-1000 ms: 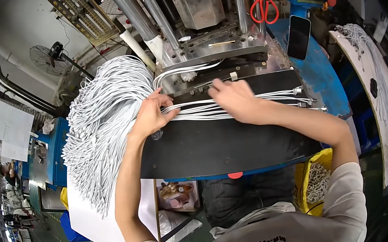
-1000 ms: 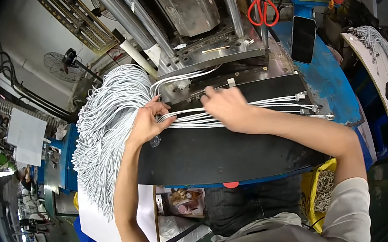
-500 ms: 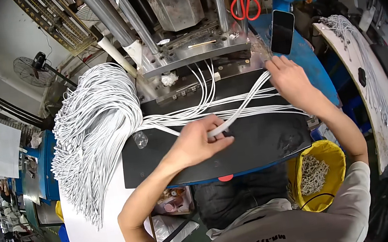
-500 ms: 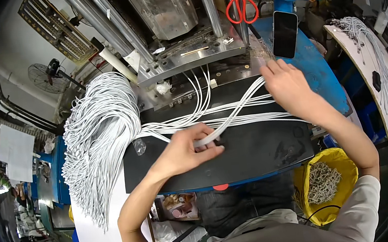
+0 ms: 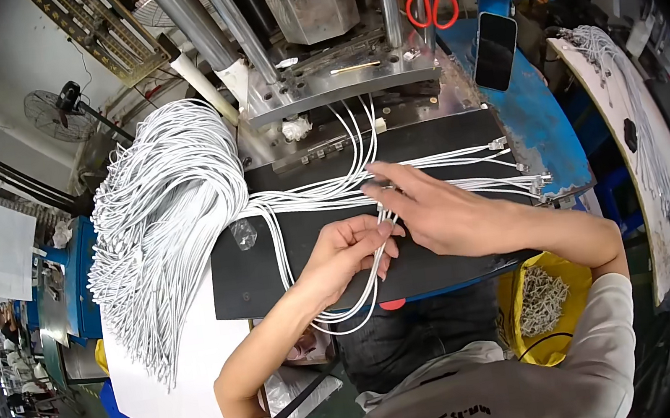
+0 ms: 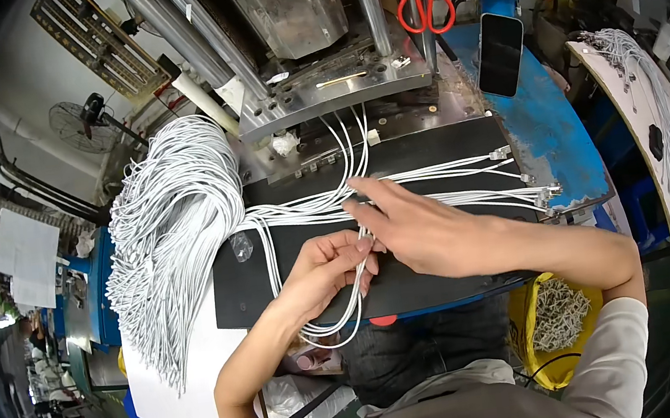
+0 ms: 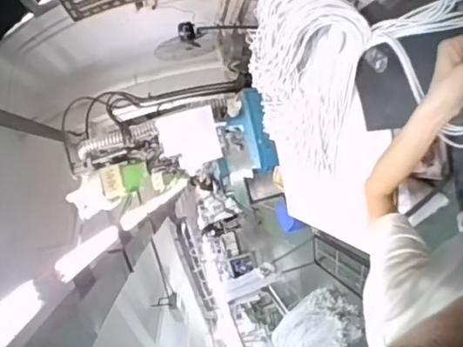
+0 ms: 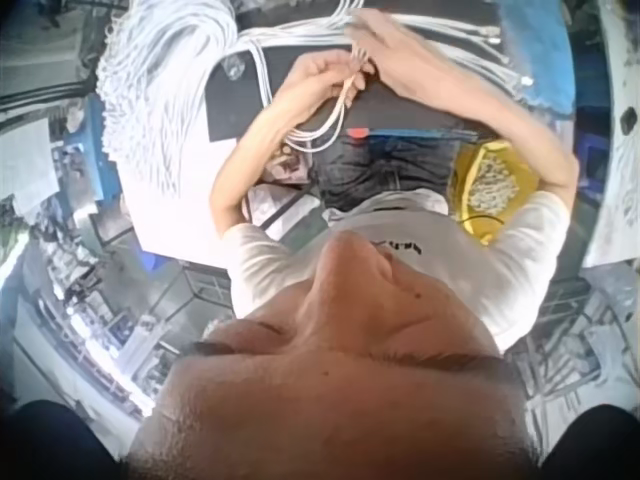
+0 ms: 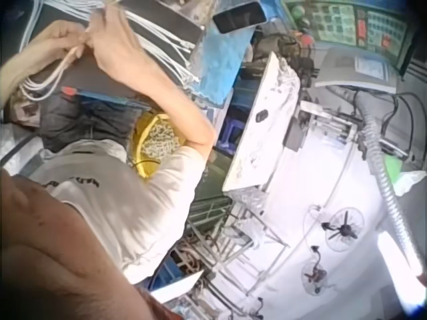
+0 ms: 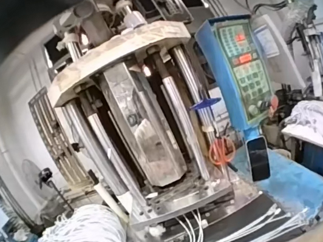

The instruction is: The person inserts cable ends into a metal fixture, loads them into a molding machine to press them, and gathers and arranges bundles of cables on the workstation.

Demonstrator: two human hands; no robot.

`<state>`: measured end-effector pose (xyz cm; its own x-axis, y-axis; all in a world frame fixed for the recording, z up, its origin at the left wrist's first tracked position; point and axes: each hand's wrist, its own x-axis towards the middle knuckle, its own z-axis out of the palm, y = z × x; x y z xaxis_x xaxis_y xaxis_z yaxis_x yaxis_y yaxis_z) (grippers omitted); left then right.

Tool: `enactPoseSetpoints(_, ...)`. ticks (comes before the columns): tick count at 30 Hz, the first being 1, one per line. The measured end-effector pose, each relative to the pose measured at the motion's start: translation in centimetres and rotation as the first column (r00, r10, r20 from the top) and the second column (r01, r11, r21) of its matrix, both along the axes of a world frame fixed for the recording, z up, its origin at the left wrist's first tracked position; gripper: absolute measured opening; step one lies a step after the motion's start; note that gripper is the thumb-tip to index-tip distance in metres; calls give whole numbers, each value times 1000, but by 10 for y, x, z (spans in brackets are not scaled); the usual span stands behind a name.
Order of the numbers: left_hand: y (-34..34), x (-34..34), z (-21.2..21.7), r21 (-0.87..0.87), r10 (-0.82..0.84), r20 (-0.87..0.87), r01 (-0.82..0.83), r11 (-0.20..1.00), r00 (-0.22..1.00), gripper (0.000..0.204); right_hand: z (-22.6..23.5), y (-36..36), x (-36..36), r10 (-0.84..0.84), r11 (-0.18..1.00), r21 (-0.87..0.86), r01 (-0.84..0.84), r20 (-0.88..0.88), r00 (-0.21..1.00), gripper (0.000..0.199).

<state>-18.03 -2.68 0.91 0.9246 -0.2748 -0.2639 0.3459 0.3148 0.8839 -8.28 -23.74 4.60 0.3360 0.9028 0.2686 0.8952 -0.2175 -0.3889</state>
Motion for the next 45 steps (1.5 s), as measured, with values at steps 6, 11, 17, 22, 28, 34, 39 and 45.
enactPoseSetpoints(6,8,-14,-9,65,84,17,-85,994,996,26,31,15,58,-249,968,-157,198,-466,849,57)
enactPoseSetpoints(11,2,-11,-9,89,169,35,-171,981,985,24,-46,32,128,-365,929,43,368,-63,929,46)
enactPoseSetpoints(17,6,-12,-9,52,262,-11,-261,964,965,22,-43,40,70,-374,923,-39,383,144,916,27)
enactPoseSetpoints(22,9,-12,-8,12,264,-53,-264,964,963,18,-10,-22,53,-300,911,-183,370,322,898,26)
enactPoseSetpoints(28,9,-12,-10,33,255,-19,-254,967,967,13,10,-38,52,-428,871,-459,178,-528,733,29)
enactPoseSetpoints(34,2,-18,-7,122,215,61,-222,967,975,14,5,7,30,-31,985,24,173,-950,311,36)
enactPoseSetpoints(39,-1,-19,-5,172,194,88,-207,963,977,12,-9,33,26,-49,996,-23,87,-952,301,39)
enactPoseSetpoints(45,-5,-20,0,200,284,68,-292,935,956,14,-3,20,26,-37,988,2,156,-969,244,42)
